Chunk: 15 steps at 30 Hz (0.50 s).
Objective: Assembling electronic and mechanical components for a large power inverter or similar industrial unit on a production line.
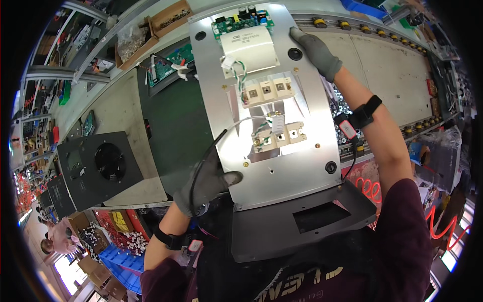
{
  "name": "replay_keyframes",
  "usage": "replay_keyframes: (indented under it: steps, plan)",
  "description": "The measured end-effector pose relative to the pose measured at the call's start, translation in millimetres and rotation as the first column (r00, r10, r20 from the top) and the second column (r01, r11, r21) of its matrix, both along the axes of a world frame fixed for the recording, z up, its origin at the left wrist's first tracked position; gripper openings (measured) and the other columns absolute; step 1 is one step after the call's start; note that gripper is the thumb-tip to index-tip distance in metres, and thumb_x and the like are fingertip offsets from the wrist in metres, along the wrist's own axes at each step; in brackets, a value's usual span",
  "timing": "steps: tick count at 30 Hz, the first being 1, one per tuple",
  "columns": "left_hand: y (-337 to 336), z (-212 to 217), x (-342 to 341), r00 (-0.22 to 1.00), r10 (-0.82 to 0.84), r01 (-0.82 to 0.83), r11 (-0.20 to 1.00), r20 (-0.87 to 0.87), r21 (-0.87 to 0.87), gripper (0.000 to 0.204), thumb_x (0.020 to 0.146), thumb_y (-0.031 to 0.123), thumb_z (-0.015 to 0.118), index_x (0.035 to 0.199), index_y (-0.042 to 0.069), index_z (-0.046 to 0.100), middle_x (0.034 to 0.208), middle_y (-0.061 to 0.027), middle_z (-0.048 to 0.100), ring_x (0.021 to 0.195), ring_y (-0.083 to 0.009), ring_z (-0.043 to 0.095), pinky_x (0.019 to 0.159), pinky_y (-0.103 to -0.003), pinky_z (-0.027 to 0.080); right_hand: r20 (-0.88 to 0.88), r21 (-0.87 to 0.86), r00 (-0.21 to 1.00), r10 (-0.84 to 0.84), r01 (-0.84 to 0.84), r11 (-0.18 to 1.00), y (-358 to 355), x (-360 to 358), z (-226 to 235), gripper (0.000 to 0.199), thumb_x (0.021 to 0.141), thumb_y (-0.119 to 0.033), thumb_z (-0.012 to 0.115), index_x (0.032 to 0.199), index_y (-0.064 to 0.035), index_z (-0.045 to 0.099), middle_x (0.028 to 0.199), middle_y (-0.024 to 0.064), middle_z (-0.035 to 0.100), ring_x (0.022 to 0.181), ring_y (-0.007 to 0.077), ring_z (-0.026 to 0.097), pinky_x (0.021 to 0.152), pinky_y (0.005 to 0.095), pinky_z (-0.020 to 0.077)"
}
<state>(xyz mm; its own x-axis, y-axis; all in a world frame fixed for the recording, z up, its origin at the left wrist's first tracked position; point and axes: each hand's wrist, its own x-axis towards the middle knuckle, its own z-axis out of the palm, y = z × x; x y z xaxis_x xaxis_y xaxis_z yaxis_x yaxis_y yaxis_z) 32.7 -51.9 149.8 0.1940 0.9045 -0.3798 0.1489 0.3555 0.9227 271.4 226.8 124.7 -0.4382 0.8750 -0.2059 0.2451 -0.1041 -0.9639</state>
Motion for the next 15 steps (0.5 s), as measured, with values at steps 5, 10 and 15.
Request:
replay_keyframes:
  steps: [5,10,15]
  plan:
    - [-4.9,14.8,11.3,0.998,-0.053,0.050,0.995,-0.025,-0.081,0.090,0.071,0.017,0.072,0.142,-0.001,0.020,0.132,-0.0170,0.044,0.120,-0.0231,0.045,0.101,-0.036,0.036,-0.035,0.032,0.999,0.018,-0.017,0.999,-2.5,17.2,-9.4,0.056,0.093,-0.044,0.047,0.124,0.0030,0.051,0.116,0.0083,0.059,0.103,0.0116,0.053,0.091,0.0246,0.0403]
    - [-13.0,-0.4,5.1,0.997,-0.057,0.060,0.996,0.046,-0.066,0.090,0.075,0.022,0.073,0.143,0.001,0.019,0.133,-0.0175,0.044,0.117,-0.0230,0.047,0.097,-0.036,0.040,0.405,0.187,0.910,-0.086,0.010,0.982,-9.8,22.2,10.1,0.068,0.090,-0.054,0.046,0.142,-0.0115,0.036,0.135,0.0182,0.046,0.126,0.0249,0.043,0.104,0.0315,0.0300]
    - [-63.9,-53.5,-77.3,0.687,0.166,-0.245,0.969,-0.707,-0.010,0.062,0.080,0.038,0.066,0.131,0.010,0.045,0.128,-0.0192,0.049,0.114,-0.0365,0.051,0.094,-0.044,0.043,0.108,0.305,0.970,-0.216,0.174,0.936,-60.1,93.4,36.6,0.062,0.095,-0.048,0.036,0.141,-0.0059,0.035,0.136,0.0135,0.046,0.122,0.0248,0.046,0.102,0.0363,0.0340]
